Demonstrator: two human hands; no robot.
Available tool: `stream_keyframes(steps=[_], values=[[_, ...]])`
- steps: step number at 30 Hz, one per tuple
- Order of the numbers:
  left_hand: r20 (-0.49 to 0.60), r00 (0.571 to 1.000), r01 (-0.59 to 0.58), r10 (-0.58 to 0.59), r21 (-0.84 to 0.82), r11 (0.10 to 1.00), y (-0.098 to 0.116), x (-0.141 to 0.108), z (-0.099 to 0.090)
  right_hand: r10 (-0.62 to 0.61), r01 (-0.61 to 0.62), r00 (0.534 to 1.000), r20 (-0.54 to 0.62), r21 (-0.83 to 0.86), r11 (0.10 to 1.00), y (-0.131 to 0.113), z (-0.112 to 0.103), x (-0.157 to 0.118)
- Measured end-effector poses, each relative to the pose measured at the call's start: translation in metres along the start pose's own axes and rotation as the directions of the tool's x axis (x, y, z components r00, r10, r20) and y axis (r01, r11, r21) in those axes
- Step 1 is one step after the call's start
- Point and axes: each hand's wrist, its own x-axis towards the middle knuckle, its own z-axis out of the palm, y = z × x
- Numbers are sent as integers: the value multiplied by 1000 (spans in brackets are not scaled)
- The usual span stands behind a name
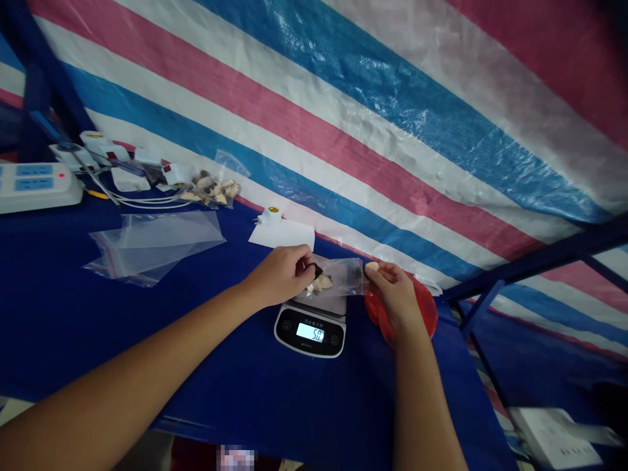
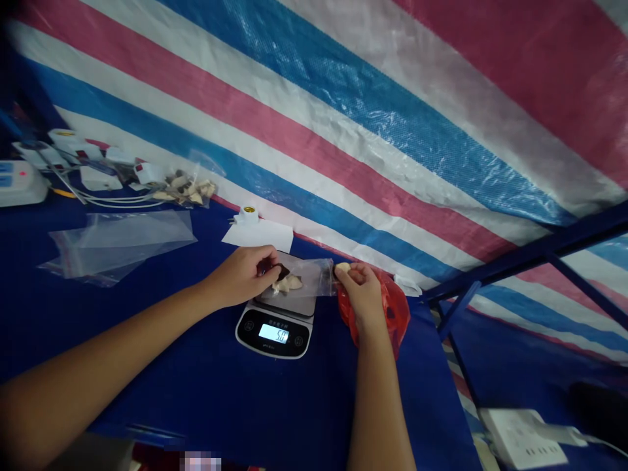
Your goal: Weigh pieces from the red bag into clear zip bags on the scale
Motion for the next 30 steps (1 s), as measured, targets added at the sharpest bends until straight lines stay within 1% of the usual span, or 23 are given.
stream_keyframes(steps=[2, 4, 6, 8, 12, 15, 20, 22, 24, 26, 27, 28, 30], values=[[-6, 1000, 1, -1, -1, 1000, -2, 0, 1, 16, -16, 999, 33, 3, 1000, -3, 5, -5], [-5, 1000, 2, -2, -7, 1000, -3, 0, 2, 0, 1, 999, 36, -14, 1000, -3, 8, -8], [-6, 1000, 3, -3, -14, 1000, -4, 0, 2, -26, 30, 998, 59, -58, 998, -2, 9, -10], [-8, 1000, 9, -10, -25, 1000, -3, 0, 3, -41, 55, 993, 112, -127, 990, 0, 9, -10], [-16, 999, 46, -47, -80, 996, -2, 2, 2, 13, 49, 968, 249, -240, 969, 0, 3, -9], [-39, 994, 99, -104, -128, 987, -4, 4, 1, 39, 49, 958, 285, -296, 954, -1, 0, -7], [-33, 984, 164, -177, -238, 957, -11, 6, 1, 57, 27, 963, 264, -304, 952, 6, 7, -3], [-67, 981, 157, -179, -259, 953, -14, 8, -1, 12, 65, 973, 230, -323, 944, 6, 5, -2], [-146, 974, 134, -175, -254, 958, -17, 10, -5, -58, 96, 990, 129, -303, 948, 3, -1, 0], [-249, 950, 129, -190, -242, 962, -22, 14, -9, -91, 90, 996, 3, -234, 968, 0, -11, 3], [-298, 933, 135, -203, -236, 962, -26, 16, -12, -90, 80, 995, -42, -195, 978, -1, -15, 4], [-340, 915, 141, -216, -231, 963, -30, 18, -14, -88, 75, 993, -73, -166, 983, -2, -19, 6], [-405, 886, 147, -227, -218, 965, -38, 21, -18, -119, 102, 989, -86, -187, 977, -2, -23, 8]])
